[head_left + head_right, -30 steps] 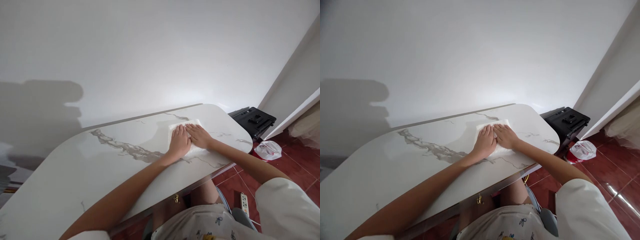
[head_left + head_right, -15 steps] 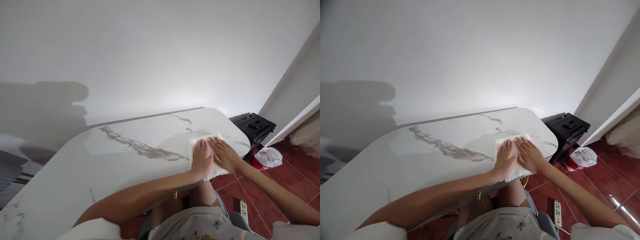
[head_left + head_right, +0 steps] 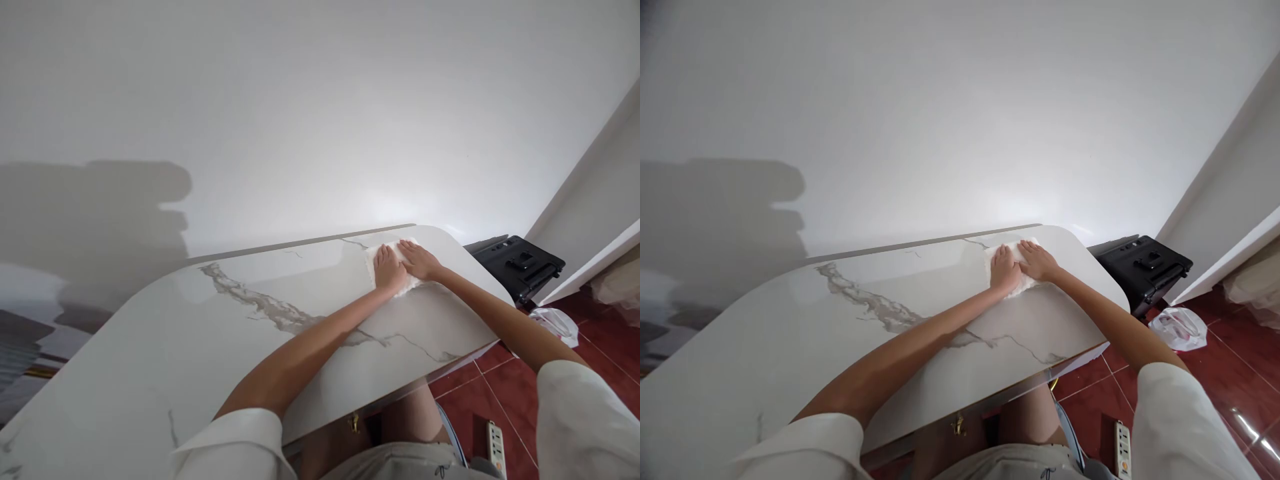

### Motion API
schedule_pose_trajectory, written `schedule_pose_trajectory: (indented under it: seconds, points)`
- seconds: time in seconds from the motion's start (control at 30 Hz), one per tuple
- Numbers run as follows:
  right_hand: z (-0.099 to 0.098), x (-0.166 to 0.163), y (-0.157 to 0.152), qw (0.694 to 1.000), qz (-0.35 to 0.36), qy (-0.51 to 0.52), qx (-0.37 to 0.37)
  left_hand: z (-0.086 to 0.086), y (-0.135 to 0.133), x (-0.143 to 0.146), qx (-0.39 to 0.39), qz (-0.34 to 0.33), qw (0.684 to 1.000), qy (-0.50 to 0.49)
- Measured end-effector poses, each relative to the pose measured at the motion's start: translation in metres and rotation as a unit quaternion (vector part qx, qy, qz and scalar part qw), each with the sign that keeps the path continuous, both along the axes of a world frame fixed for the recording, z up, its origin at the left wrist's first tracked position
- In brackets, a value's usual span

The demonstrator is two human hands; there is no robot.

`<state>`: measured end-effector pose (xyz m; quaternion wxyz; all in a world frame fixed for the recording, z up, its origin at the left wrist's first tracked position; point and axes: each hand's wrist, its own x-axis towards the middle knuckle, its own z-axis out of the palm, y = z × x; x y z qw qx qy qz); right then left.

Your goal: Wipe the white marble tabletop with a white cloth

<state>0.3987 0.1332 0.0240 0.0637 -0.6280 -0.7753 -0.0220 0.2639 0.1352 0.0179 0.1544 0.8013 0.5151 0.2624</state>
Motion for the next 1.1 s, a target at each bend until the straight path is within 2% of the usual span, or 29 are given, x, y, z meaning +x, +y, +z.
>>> schedule_pose_trajectory:
  seconds: [0.13, 0.27, 0.43, 0.57, 0.73, 0.9, 1.1]
  points:
    - [-0.002, -0.006, 0.052, 1.000, 0.025, 0.005, 0.013, 0.001, 0.042, -0.004, 0.021, 0.047, 0.998, 0.037]
    - [-0.003, 0.001, 0.089, 0.999, 0.022, 0.015, 0.032, 0.003, 0.076, 0.004, 0.041, 0.049, 0.997, 0.051]
    - [-0.002, 0.026, 0.112, 0.999, -0.008, 0.019, 0.026, 0.004, 0.107, 0.029, 0.052, 0.034, 0.997, 0.047]
    - [-0.003, 0.047, 0.112, 0.998, -0.037, 0.030, 0.035, 0.006, 0.108, 0.049, 0.057, 0.031, 0.997, 0.047]
    - [-0.004, 0.058, 0.073, 0.998, -0.051, 0.019, 0.039, 0.007, 0.072, 0.057, 0.058, 0.001, 0.997, 0.050]
    - [-0.005, 0.052, 0.004, 0.996, -0.078, 0.006, 0.047, 0.006, 0.016, 0.053, 0.059, -0.048, 0.996, 0.056]
    - [-0.005, 0.033, -0.084, 0.994, -0.100, 0.006, 0.053, 0.006, -0.050, 0.034, -0.004, -0.077, 0.996, 0.034]
